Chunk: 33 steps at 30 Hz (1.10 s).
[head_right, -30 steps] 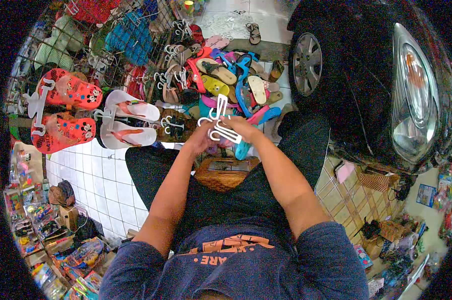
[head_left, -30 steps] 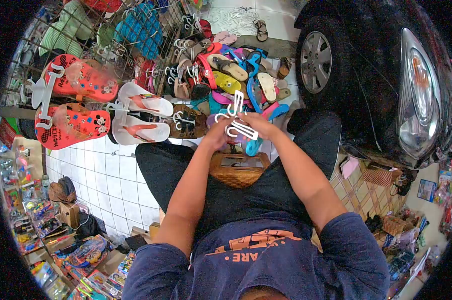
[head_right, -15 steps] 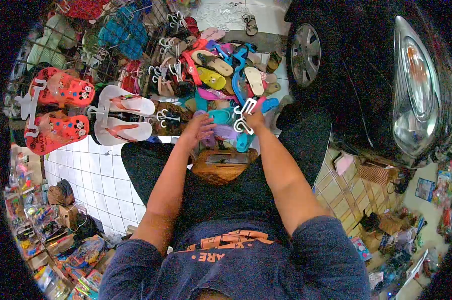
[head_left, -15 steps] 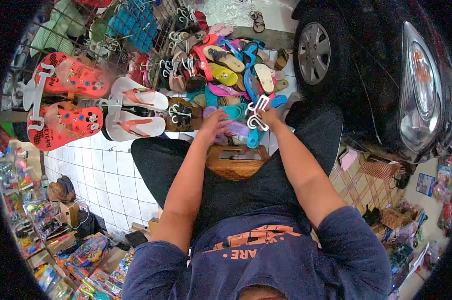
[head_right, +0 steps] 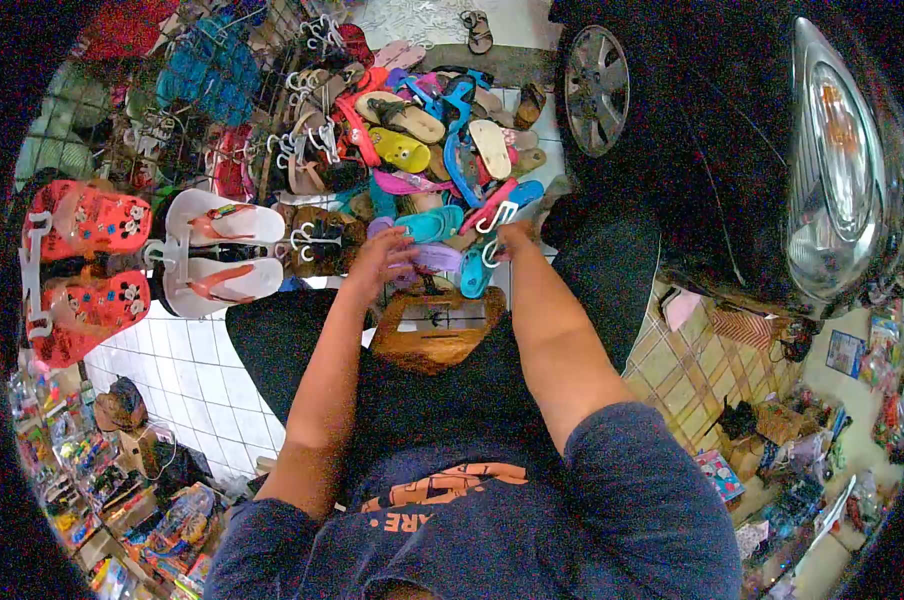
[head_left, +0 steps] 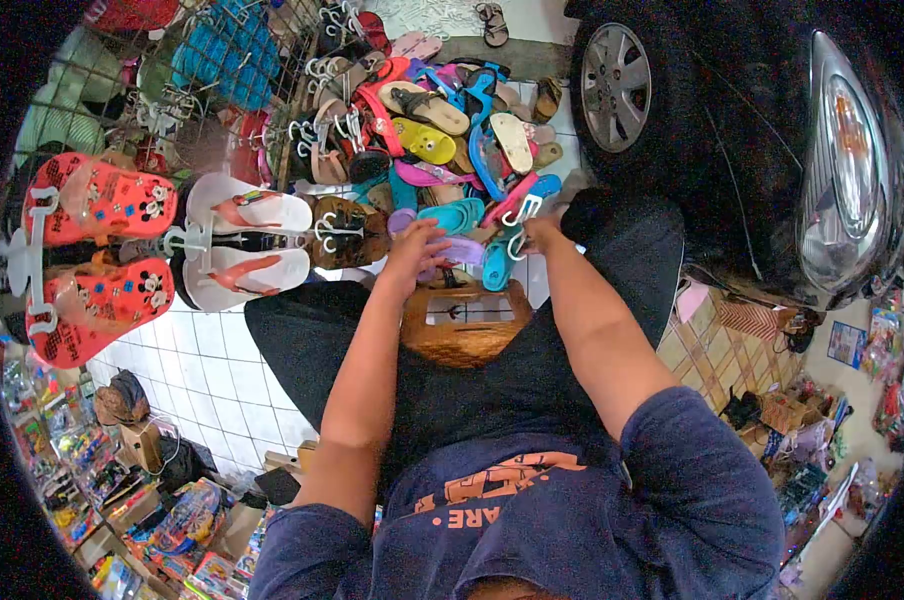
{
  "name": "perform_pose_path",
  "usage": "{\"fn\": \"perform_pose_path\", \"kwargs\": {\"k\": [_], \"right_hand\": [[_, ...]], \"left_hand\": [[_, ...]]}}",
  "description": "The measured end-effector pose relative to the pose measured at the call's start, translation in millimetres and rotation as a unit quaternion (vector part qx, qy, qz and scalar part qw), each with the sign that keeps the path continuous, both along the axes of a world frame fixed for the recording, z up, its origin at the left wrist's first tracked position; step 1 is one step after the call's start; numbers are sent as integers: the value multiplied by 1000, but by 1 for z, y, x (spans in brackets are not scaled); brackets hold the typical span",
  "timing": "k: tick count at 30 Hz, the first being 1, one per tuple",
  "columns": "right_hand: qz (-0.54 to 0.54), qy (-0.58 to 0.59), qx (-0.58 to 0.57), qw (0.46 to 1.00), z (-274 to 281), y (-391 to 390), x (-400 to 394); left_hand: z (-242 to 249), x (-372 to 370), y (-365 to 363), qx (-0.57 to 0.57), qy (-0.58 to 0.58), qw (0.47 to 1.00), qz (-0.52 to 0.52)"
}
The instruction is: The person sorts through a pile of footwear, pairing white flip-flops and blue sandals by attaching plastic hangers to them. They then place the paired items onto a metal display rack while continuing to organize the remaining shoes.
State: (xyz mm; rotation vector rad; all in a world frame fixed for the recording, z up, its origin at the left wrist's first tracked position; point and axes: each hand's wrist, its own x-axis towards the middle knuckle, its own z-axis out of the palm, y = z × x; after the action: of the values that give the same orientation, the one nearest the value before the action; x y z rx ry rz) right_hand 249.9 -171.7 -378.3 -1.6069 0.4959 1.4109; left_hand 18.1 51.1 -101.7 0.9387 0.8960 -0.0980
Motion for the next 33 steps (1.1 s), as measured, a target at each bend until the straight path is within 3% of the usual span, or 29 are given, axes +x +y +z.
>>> {"fn": "perform_pose_path", "kwargs": {"k": [4,7,9,10,11,12,13,15,16,17,18,19,21,22,23,25,29,31,33], "right_hand": [[-34,30,37,998,-19,-2,9],[-47,-56,-109,991,-40,5,6],[-61,-83,-169,980,30,32,-6],[52,-272,-243,930,46,40,-8],[163,-446,-304,826,70,50,-12],[125,-407,-316,848,161,73,-20],[126,-405,-317,848,171,82,-20],[224,-606,-228,729,175,94,-17],[222,-604,-230,730,158,104,-15],[149,-620,-51,768,124,116,-11],[69,-614,131,776,104,124,-8],[68,-615,131,775,100,130,-5],[56,-513,167,840,93,132,-8],[84,-452,157,874,120,128,-9],[83,-448,158,876,128,128,-13],[78,-323,97,938,136,127,-14],[1,-324,111,940,180,147,-24],[26,-328,169,929,190,157,-26],[112,-146,264,947,211,162,-30]], "left_hand": [[-6,1,0,5,7,1000,-6],[-6,2,-2,5,21,1000,-10],[-3,3,-4,-3,16,1000,0],[-4,4,-4,-7,17,1000,-7],[-5,4,-4,-11,17,1000,-14],[-2,5,-6,-4,10,1000,-18],[1,6,-7,-5,12,1000,-18],[4,8,-9,10,3,1000,-21],[2,8,-10,10,4,1000,-23],[-2,10,-11,5,13,1000,-24],[-4,12,-10,0,21,1000,-23],[-3,15,-9,1,20,1000,-24],[-2,14,-11,-6,31,999,-19],[-8,11,-11,-7,36,999,-18],[-13,9,-11,9,25,1000,-11],[-16,9,-9,28,12,1000,-7],[-6,13,-10,24,7,998,51],[-1,14,-8,38,-15,998,58],[2,14,-6,56,-51,997,3]]}}
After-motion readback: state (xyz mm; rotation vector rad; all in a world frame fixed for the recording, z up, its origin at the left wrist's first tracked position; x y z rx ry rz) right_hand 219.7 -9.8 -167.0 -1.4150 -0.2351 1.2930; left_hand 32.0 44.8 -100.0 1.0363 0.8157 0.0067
